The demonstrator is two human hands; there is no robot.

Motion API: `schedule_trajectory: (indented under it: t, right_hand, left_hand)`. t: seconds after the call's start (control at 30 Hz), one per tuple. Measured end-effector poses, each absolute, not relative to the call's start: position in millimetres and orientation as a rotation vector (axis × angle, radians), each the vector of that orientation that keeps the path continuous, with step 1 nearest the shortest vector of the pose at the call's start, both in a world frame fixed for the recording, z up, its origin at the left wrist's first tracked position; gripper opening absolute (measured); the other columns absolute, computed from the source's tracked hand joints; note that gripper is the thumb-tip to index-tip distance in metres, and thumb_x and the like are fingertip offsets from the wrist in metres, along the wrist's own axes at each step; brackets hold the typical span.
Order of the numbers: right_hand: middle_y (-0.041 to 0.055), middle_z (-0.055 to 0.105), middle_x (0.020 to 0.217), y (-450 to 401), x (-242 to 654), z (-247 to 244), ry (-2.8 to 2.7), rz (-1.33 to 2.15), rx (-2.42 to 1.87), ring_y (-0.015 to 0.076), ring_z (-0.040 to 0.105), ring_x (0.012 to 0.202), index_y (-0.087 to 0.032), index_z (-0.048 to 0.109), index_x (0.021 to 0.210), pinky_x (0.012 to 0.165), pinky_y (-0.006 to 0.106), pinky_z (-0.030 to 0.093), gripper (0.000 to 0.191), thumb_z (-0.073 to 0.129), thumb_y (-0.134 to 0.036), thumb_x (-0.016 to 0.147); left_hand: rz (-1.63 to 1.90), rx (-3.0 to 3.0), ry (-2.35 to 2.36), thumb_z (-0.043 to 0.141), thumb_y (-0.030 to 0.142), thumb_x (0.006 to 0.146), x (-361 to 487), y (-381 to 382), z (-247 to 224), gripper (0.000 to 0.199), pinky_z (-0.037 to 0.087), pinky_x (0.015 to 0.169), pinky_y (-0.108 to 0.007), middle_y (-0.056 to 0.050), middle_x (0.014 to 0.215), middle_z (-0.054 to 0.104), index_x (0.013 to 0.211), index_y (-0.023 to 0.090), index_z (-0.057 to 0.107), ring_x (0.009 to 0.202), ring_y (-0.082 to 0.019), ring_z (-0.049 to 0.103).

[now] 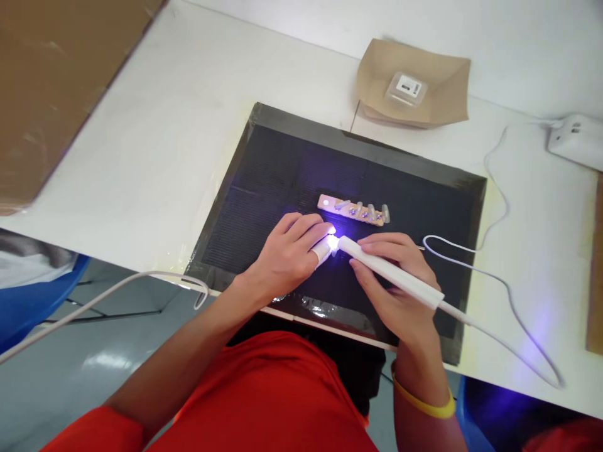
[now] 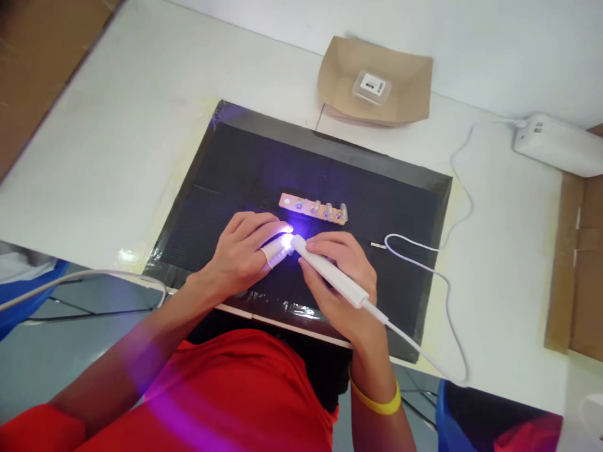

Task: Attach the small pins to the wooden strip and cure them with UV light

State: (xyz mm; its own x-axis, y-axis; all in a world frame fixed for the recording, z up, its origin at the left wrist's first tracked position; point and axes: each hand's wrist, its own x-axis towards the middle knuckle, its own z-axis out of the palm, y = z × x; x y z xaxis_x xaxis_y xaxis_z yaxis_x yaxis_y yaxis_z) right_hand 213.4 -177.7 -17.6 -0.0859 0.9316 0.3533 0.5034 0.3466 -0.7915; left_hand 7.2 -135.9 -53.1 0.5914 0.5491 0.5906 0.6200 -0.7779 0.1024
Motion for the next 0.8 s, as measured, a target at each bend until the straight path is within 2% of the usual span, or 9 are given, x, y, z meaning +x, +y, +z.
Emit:
schedule_trajectory:
  t: [0.33,0.5,0.63,0.8]
  right_hand:
    - [0.0022,0.073,0.107,-183.3,210.8,-15.6,-1.737,0.67,-1.272,0.0148,0.071,0.097,-0.025,0.07,0.108,0.088,0.031,0.06,0.028,0.076,-0.007,0.087]
    - [0.0022,0.073,0.106,-192.5,209.6,-14.1,-1.705,0.699,-1.279,0.015,0.071,0.096,-0.025,0.07,0.107,0.086,0.03,0.061,0.029,0.077,-0.007,0.085]
    - [0.002,0.073,0.106,-201.5,206.7,-14.1,-1.638,0.726,-1.256,0.0151,0.071,0.096,-0.025,0.07,0.107,0.086,0.03,0.061,0.032,0.078,-0.004,0.084]
    - [0.0014,0.073,0.105,-206.9,200.8,-16.4,-1.539,0.716,-1.243,0.0145,0.071,0.095,-0.026,0.07,0.107,0.086,0.03,0.062,0.034,0.077,-0.003,0.083]
  left_hand:
    - [-0.996,-2.727,-1.024,0.063,0.012,0.098,7.8,-135.1,-52.2,0.014,0.052,0.088,-0.037,-0.008,0.11,0.079,0.092,0.016,0.074,0.105,-0.023,0.068]
    - [-1.262,-2.821,-1.255,0.073,0.023,0.096,5.0,-129.2,-51.4,0.007,0.054,0.091,-0.036,-0.005,0.108,0.079,0.1,0.022,0.079,0.104,-0.021,0.065]
    - [-1.43,-2.836,-1.377,0.076,0.023,0.094,3.7,-126.7,-48.8,0.006,0.056,0.094,-0.036,-0.004,0.107,0.079,0.098,0.024,0.081,0.105,-0.02,0.062]
    - [-1.477,-2.853,-1.376,0.078,0.02,0.092,3.4,-127.0,-46.7,0.007,0.056,0.094,-0.036,-0.004,0.107,0.079,0.098,0.023,0.08,0.104,-0.019,0.062]
